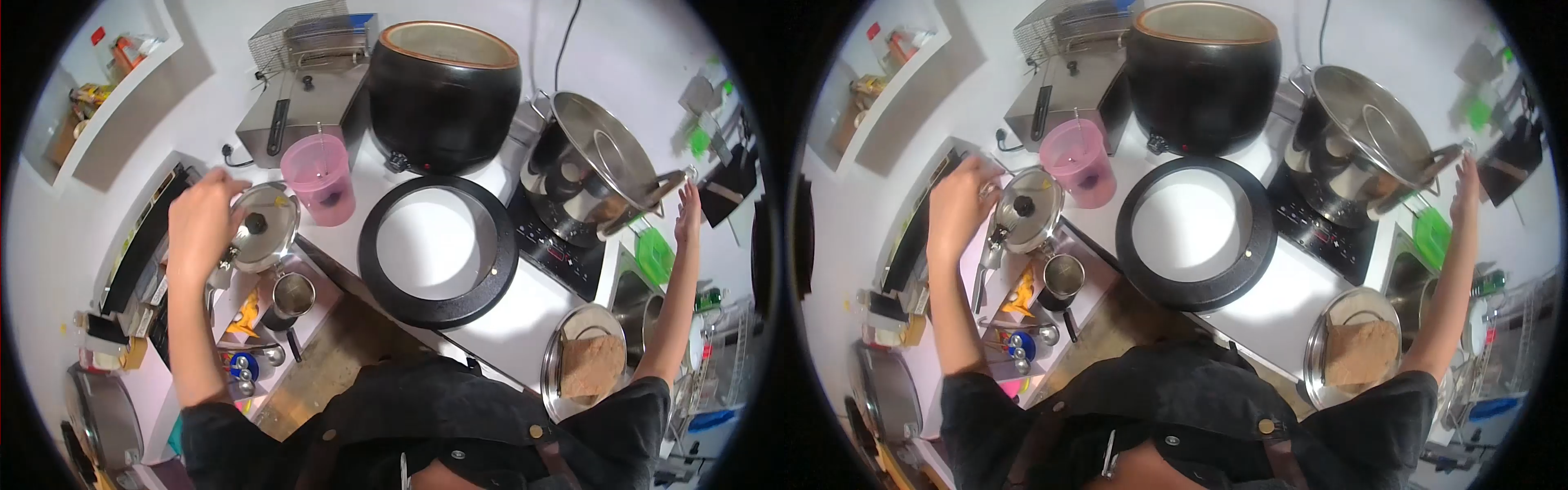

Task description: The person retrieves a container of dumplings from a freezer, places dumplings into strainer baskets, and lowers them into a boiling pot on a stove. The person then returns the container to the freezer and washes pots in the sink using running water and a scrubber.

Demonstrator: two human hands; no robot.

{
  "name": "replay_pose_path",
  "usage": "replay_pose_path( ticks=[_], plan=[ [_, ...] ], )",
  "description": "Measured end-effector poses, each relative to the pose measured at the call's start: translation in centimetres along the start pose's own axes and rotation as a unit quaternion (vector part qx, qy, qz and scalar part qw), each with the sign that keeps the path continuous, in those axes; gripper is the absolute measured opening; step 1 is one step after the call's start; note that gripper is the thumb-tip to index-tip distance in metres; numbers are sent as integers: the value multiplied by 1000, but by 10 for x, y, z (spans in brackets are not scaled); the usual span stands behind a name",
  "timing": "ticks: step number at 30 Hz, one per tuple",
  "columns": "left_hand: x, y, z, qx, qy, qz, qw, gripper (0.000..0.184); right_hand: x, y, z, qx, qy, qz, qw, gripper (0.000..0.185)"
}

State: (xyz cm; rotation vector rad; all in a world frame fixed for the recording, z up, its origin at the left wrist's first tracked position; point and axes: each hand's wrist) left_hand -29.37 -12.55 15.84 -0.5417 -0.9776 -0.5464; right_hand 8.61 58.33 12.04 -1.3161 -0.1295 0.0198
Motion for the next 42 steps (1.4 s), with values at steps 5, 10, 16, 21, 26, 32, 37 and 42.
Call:
replay_pose_path(
  ticks=[5, 10, 16, 21, 26, 32, 37, 42],
  plan=[
    [-48, 3, 54, -108, -60, -3, 992, 26, 45, -9, -94, 96, 8, -62, 993, 61],
    [-86, 12, 61, -97, -134, -61, 984, 40, 103, -42, -275, 93, 51, -181, 978, 55],
    [-49, 117, 36, -202, 33, -341, 918, 36, 215, -2, -461, -77, 212, -243, 944, 47],
    [-16, 303, -26, -355, -116, -550, 747, 31, 292, 57, -574, -156, 339, -183, 909, 41],
    [-39, 491, -82, -499, -123, -496, 700, 56, 336, 97, -598, -206, 393, -95, 891, 34],
    [-38, 614, -102, -550, -161, -336, 747, 73, 429, 133, -558, -233, 353, -94, 901, 32],
    [-35, 623, -113, -525, -136, -344, 767, 60, 510, 164, -537, -238, 377, -74, 892, 33],
    [-4, 605, -109, -490, -207, -327, 781, 51, 564, 189, -502, -222, 367, -55, 901, 33]
  ],
)
Point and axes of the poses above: each hand's wrist, its own z-axis towards the middle knuckle, its own x-axis out of the back of the hand, y = z × x, and after that the axes turned 6 degrees about y, right-handed
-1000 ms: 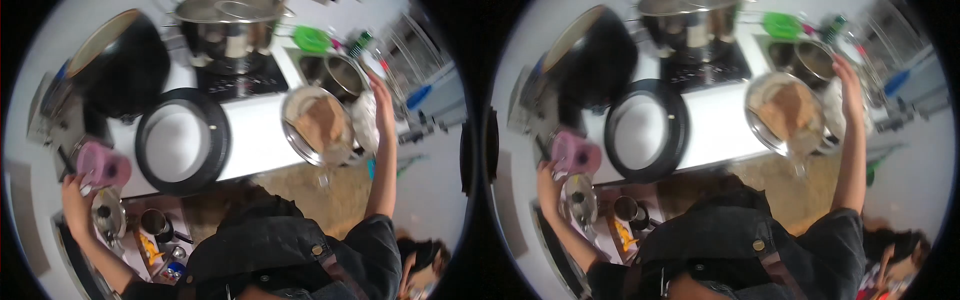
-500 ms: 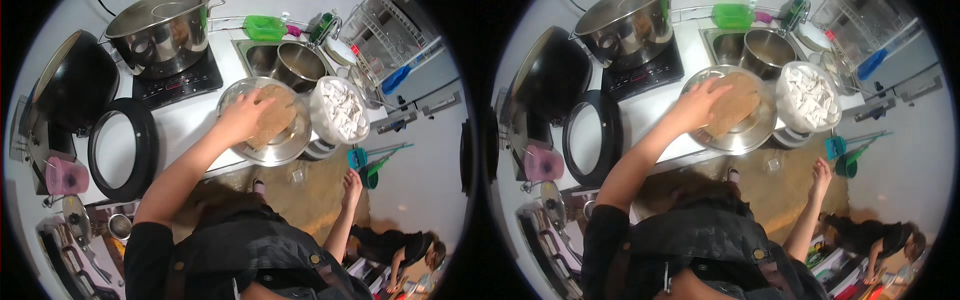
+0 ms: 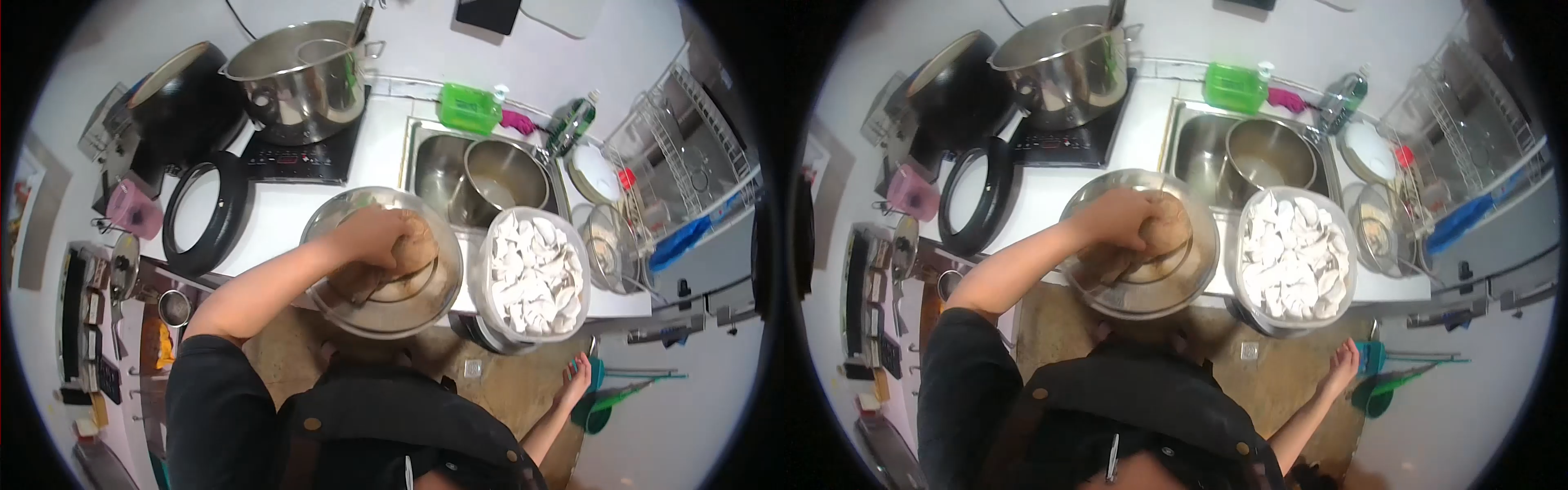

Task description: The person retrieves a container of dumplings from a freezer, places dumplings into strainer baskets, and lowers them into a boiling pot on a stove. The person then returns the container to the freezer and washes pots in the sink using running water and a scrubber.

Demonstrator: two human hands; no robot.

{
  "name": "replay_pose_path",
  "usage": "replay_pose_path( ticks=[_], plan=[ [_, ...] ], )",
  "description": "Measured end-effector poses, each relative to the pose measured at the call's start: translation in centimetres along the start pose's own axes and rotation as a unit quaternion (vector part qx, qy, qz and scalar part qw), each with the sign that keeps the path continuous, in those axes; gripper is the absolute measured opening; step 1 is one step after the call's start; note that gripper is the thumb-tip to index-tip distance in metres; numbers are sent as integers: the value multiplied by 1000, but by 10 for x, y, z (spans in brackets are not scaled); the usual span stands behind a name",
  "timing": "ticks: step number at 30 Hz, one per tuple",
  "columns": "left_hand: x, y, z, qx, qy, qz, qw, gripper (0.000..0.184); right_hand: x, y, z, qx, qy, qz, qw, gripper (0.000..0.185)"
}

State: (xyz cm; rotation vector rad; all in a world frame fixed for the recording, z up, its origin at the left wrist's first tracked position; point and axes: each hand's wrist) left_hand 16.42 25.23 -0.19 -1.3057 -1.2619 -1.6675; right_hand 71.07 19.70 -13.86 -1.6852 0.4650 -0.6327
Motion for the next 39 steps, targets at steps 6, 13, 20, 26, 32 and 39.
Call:
replay_pose_path(
  ticks=[6, 13, 20, 26, 32, 39],
  plan=[
    [116, 38, -52, -5, 22, 4, 1000, 49, -7, 10, 43, -25, 23, 20, 999, 34],
    [269, -26, -71, 139, 172, 11, 975, 50, -15, 22, 65, 2, 8, 54, 999, 39],
    [330, -193, 0, 292, 213, 104, 927, 54, -18, 12, -19, -40, 84, 97, 991, 39],
    [318, -279, 67, 299, 211, 124, 922, 59, -12, 24, -95, -100, 166, 87, 977, 43],
    [309, -326, 102, 271, 139, 97, 947, 56, -9, 27, -128, -113, 181, 102, 972, 46],
    [277, -283, 90, 186, 331, 324, 867, 66, -30, 13, -111, -110, 155, 84, 978, 47]
  ],
)
Point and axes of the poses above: each hand's wrist, its own z-axis towards the middle knuckle, its own x-axis out of the back of the hand, y = z × x, and after that the axes turned 6 degrees about y, right-handed
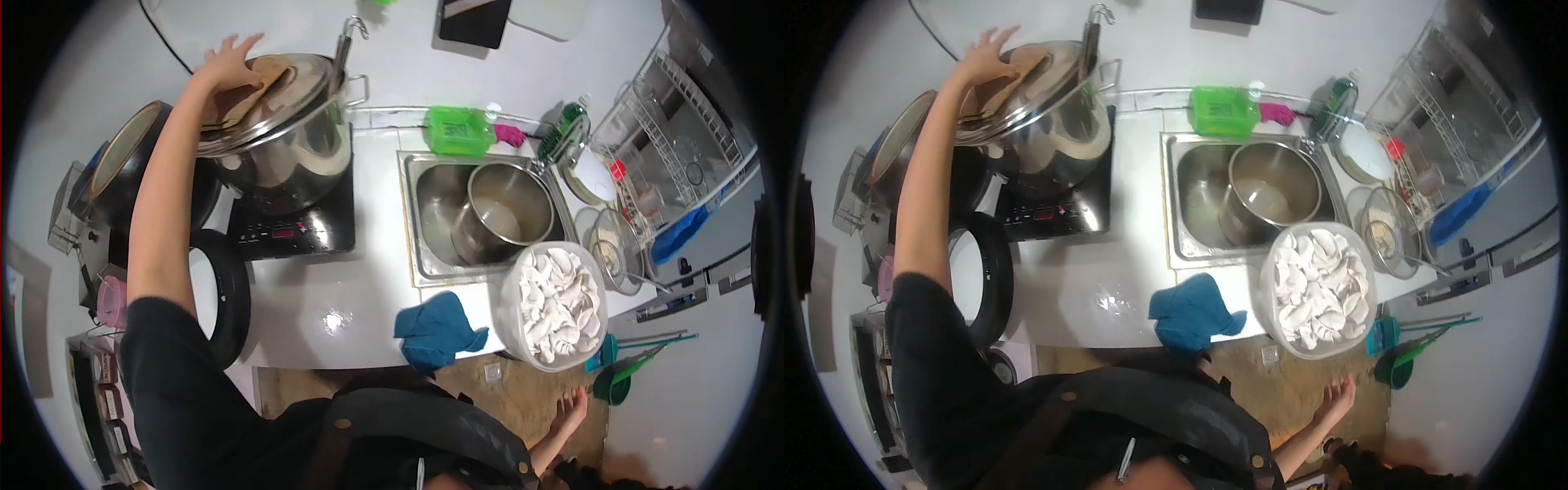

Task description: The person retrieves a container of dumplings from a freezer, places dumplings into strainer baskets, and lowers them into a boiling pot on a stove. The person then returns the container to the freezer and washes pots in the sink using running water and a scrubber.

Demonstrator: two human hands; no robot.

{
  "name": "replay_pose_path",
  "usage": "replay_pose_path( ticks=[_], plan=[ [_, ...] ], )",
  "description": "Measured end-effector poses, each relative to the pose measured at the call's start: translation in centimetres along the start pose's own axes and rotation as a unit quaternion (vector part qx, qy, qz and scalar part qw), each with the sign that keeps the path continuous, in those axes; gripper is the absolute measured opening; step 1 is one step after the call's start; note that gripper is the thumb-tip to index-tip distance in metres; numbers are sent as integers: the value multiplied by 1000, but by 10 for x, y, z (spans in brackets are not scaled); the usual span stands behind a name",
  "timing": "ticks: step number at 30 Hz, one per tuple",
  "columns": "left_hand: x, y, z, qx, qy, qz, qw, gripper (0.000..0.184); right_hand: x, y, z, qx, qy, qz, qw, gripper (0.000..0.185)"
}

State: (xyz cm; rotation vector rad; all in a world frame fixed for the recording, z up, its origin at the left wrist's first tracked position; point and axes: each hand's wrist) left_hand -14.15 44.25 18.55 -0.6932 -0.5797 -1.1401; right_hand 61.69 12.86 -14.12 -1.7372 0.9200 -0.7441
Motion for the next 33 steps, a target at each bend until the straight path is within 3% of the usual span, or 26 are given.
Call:
replay_pose_path(
  ticks=[2, 3, 5, 6, 7, 8, 9, 14, 17, 18, 20, 21, 23, 24, 26, 29, 31, 33],
  plan=[
    [32, 36, -21, -46, 134, -9, 990, 62, -9, -8, 7, 15, -17, -10, 1000, 46],
    [59, 64, -41, -50, 122, -135, 982, 56, -14, -14, 13, 25, -28, -13, 999, 46],
    [113, 133, -97, -70, 78, -354, 929, 40, -17, -22, 42, 48, -50, 2, 998, 44],
    [125, 166, -127, -87, 63, -407, 907, 36, -21, -33, 55, 61, -55, 6, 997, 43],
    [127, 190, -154, -172, 34, -432, 884, 36, -25, -44, 70, 76, -62, 11, 995, 41],
    [135, 223, -191, -119, -76, -475, 869, 40, -28, -59, 88, 98, -60, 7, 993, 40],
    [140, 251, -215, -162, -118, -481, 854, 42, -29, -79, 106, 121, -60, 4, 991, 39],
    [140, 389, -310, 157, -305, -607, 717, 61, 3, -192, 250, 268, -111, 69, 954, 39],
    [107, 463, -370, 299, -288, -684, 600, 78, 15, -286, 323, 362, -81, 53, 927, 40],
    [148, 490, -355, 425, -303, -697, 492, 88, 20, -314, 360, 416, -64, 35, 906, 41],
    [169, 535, -355, 516, -223, -686, 463, 89, 36, -362, 439, 505, -22, 7, 863, 44],
    [167, 545, -358, 545, -180, -682, 454, 85, 36, -386, 461, 562, 53, -8, 825, 48],
    [147, 544, -383, 578, -223, -699, 358, 78, 46, -441, 519, 630, 221, -103, 737, 59],
    [147, 549, -391, 594, -238, -705, 306, 75, 55, -472, 565, 638, 311, -178, 682, 65],
    [168, 573, -387, 621, -210, -708, 263, 69, 51, -511, 615, 598, 415, -240, 642, 73],
    [181, 595, -390, 619, -158, -747, 186, 67, 28, -521, 641, 505, 191, -54, 840, 68],
    [188, 616, -382, 578, -104, -796, 150, 69, 26, -513, 643, 503, 166, -69, 845, 63],
    [187, 626, -384, 543, -58, -818, 180, 72, 30, -510, 643, 505, 120, -56, 853, 57]
  ],
)
Point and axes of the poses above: each hand's wrist, its own z-axis towards the middle knuckle, its own x-axis out of the back of the hand, y = z × x, and after that the axes turned 6 degrees about y, right-handed
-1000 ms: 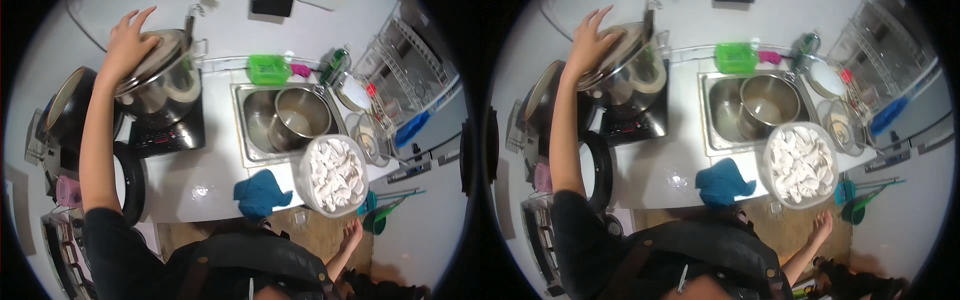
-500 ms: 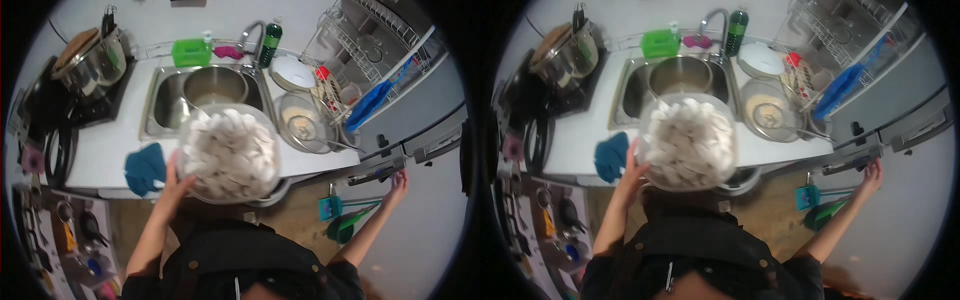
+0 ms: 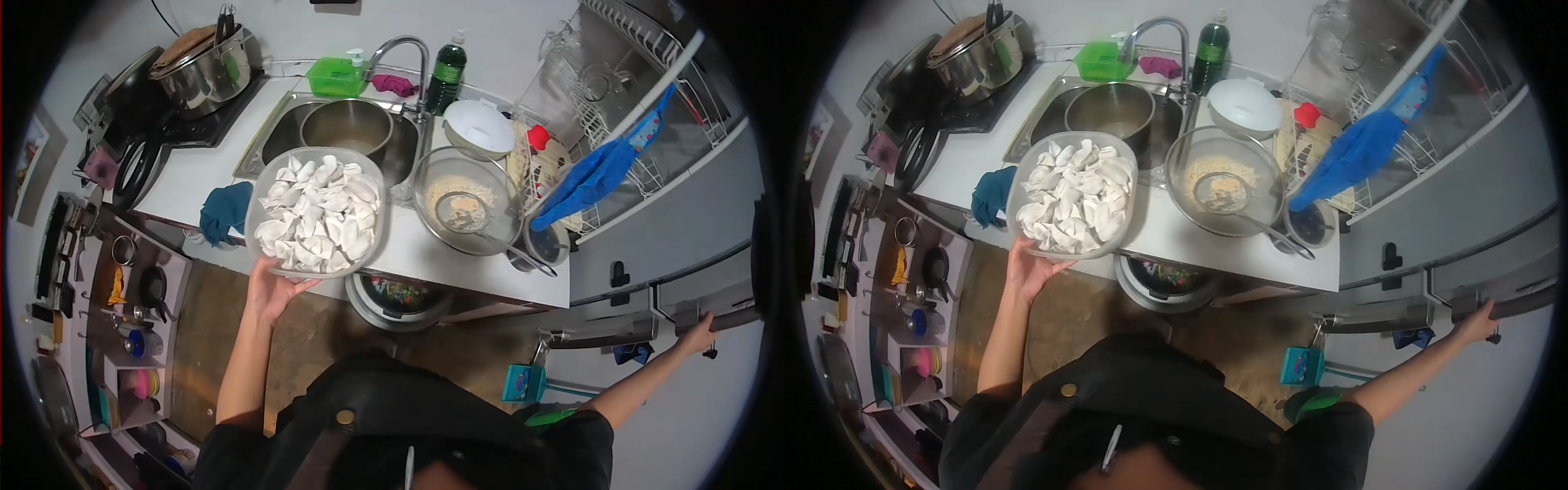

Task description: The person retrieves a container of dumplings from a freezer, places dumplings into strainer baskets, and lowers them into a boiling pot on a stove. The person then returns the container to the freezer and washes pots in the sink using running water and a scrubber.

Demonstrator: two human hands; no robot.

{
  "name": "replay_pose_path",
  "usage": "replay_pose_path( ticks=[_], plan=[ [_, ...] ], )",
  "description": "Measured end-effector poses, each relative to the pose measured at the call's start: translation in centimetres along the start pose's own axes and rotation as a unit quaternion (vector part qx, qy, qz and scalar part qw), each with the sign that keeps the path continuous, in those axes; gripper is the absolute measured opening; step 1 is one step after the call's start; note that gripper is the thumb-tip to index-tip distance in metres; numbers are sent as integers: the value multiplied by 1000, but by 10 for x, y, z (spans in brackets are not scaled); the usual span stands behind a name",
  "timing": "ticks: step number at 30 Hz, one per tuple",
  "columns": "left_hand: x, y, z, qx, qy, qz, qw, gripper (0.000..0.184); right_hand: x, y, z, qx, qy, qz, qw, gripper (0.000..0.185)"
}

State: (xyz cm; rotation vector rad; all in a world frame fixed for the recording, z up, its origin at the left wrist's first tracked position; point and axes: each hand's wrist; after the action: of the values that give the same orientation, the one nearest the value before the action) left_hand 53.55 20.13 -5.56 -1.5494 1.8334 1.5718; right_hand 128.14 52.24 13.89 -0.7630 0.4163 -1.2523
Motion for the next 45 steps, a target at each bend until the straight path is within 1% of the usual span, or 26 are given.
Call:
replay_pose_path(
  ticks=[3, 5, 7, 8, 10, 11, 12, 13, 14, 16, 18, 20, 21, 22, 24, 26, 28, 31, 34, 35, 36, 38, 41, 42, 44, 45],
  plan=[
    [-8, -24, -8, -62, -13, 14, 998, 72, 1, 14, 17, -2, -59, 106, 993, 50],
    [-10, -42, -18, -88, 10, -5, 996, 71, -1, 41, 30, -7, -93, 170, 981, 47],
    [4, -57, -34, -122, 16, -7, 992, 68, -2, 40, 23, -27, -131, 250, 959, 46],
    [-8, -64, -54, -143, 20, 23, 989, 66, -2, 26, 14, -45, -134, 275, 951, 46],
    [-27, -83, -95, -156, 30, 14, 987, 68, 0, -1, -9, -81, -134, 311, 937, 45],
    [-35, -91, -117, -159, 38, 33, 986, 67, 0, -4, -7, -95, -136, 317, 934, 44],
    [-43, -104, -137, -171, 51, 31, 983, 66, -9, 16, 2, -98, -95, 326, 935, 39],
    [-53, -120, -157, -165, 60, 6, 984, 66, 2, -15, -17, -61, -89, 319, 942, 35],
    [-64, -136, -173, -166, 66, -20, 984, 66, 2, 0, -10, -35, -110, 315, 942, 30],
    [-94, -162, -202, -165, 39, -22, 985, 67, 44, -8, -13, -75, -89, 320, 940, 20],
    [-132, -190, -227, -158, 15, -12, 987, 67, 114, -18, -23, -140, -65, 307, 939, 17],
    [-171, -245, -243, -144, -9, -11, 989, 68, 170, 48, -9, -147, -27, 377, 914, 24],
    [-190, -263, -248, -117, -33, -27, 992, 68, 197, 70, -2, -143, -10, 397, 906, 28],
    [-207, -262, -258, -81, -57, -35, 995, 69, 222, 74, 1, -133, -4, 388, 912, 32],
    [-233, -288, -265, -25, -104, -32, 994, 69, 254, 98, -5, -131, 7, 374, 918, 40],
    [-265, -307, -270, 3, -98, -25, 995, 71, 262, 93, -24, -122, -8, 352, 928, 49],
    [-273, -317, -262, 66, -132, 26, 989, 74, 256, 81, -48, -104, -38, 333, 936, 58],
    [-299, -340, -235, 141, -174, 28, 974, 78, 232, 66, -87, -54, -115, 311, 942, 72],
    [-375, -364, -240, 150, -250, 69, 954, 78, 236, 59, -102, -1, -186, 310, 932, 85],
    [-385, -370, -232, 173, -258, 68, 948, 78, 236, 56, -101, 16, -202, 311, 929, 90],
    [-392, -377, -227, 202, -263, 70, 941, 79, 234, 52, -98, 33, -212, 312, 926, 95],
    [-428, -391, -222, 200, -316, 110, 921, 75, 225, 51, -89, 73, -221, 311, 921, 104],
    [-467, -418, -209, 222, -377, 57, 897, 67, 188, 54, -49, 106, -194, 310, 925, 118],
    [-484, -426, -204, 222, -404, 39, 887, 64, 173, 55, -32, 112, -185, 314, 924, 119],
    [-515, -437, -192, 252, -387, 14, 887, 62, 147, 42, 5, 65, -190, 367, 908, 111],
    [-529, -444, -184, 249, -355, 8, 901, 60, 131, 40, 22, 34, -207, 432, 877, 108]
  ],
)
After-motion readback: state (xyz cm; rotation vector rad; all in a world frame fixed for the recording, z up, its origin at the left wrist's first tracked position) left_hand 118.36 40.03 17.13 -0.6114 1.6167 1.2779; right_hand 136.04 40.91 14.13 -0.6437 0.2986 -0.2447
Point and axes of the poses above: each hand's wrist, its own z-axis towards the middle knuckle, its own x-axis out of the back of the hand, y = z × x, and after that the axes turned 6 degrees about y, right-handed
